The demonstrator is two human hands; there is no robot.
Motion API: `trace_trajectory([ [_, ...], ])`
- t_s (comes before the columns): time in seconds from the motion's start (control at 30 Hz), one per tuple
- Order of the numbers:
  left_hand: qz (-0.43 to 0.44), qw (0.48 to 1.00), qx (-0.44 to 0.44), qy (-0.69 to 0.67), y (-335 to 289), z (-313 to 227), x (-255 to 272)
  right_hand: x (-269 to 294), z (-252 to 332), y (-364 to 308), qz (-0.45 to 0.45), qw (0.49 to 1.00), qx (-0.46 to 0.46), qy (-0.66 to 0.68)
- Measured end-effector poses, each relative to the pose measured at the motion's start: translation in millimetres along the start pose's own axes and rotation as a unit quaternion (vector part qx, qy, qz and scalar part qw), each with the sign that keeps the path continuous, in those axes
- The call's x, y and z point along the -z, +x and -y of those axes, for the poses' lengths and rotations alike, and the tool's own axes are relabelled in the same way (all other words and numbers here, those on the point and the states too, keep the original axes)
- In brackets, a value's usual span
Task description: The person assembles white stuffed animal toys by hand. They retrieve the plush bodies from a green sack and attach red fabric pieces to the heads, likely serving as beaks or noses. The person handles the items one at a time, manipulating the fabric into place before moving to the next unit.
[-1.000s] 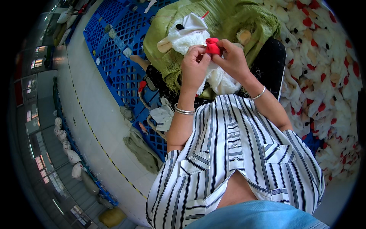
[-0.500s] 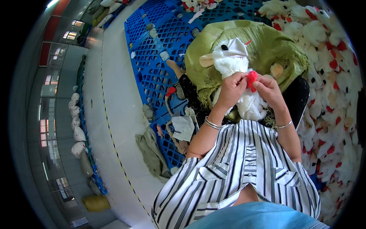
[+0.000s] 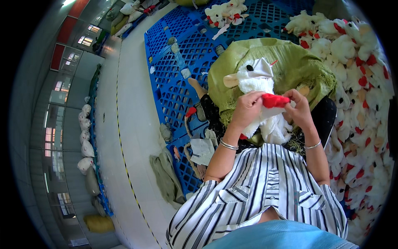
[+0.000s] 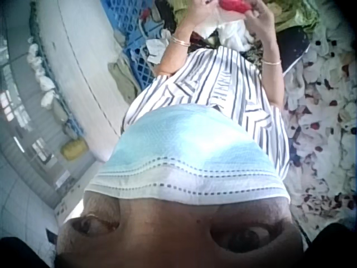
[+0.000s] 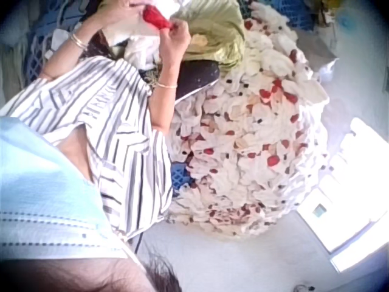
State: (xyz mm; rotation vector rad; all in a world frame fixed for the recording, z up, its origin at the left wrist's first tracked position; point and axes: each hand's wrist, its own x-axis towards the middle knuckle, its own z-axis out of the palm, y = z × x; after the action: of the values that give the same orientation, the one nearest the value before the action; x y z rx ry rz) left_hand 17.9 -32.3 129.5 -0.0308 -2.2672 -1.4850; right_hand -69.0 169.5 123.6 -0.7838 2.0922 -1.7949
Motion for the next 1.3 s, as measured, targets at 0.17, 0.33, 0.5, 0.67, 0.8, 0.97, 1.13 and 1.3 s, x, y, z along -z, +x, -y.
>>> trace_trajectory([
  [0.17,0.002,0.996,0.09,-0.022,0.4,2.0,3.7,7.0,1.0,4.9,0.034,0.998,-0.041,-0.028],
  [0.33,-0.004,0.995,0.091,-0.039,4.7,3.2,1.1,0.9,48.9,16.4,0.05,0.985,0.147,-0.076],
  [0.5,0.005,0.994,0.099,-0.037,3.5,-1.7,-8.9,0.8,70.6,38.9,0.151,0.951,0.075,-0.257],
  [0.67,-0.022,0.991,0.105,0.081,-17.4,26.4,-22.3,13.0,12.6,95.1,0.108,0.899,0.121,-0.408],
  [0.8,0.079,0.958,0.155,0.229,-71.0,97.2,-18.0,47.3,-12.7,130.1,0.04,0.94,0.134,-0.313],
  [0.97,0.097,0.936,0.256,0.222,-92.0,119.8,13.5,78.9,3.0,126.2,-0.038,0.991,0.044,-0.123],
  [1.13,-0.025,0.955,0.283,0.081,-22.8,47.7,55.9,91.3,-0.2,134.7,-0.171,0.976,0.136,-0.024],
  [1.3,-0.019,0.919,0.266,-0.29,29.7,17.5,51.2,45.1,11.4,97.9,0.001,0.988,0.149,-0.028],
])
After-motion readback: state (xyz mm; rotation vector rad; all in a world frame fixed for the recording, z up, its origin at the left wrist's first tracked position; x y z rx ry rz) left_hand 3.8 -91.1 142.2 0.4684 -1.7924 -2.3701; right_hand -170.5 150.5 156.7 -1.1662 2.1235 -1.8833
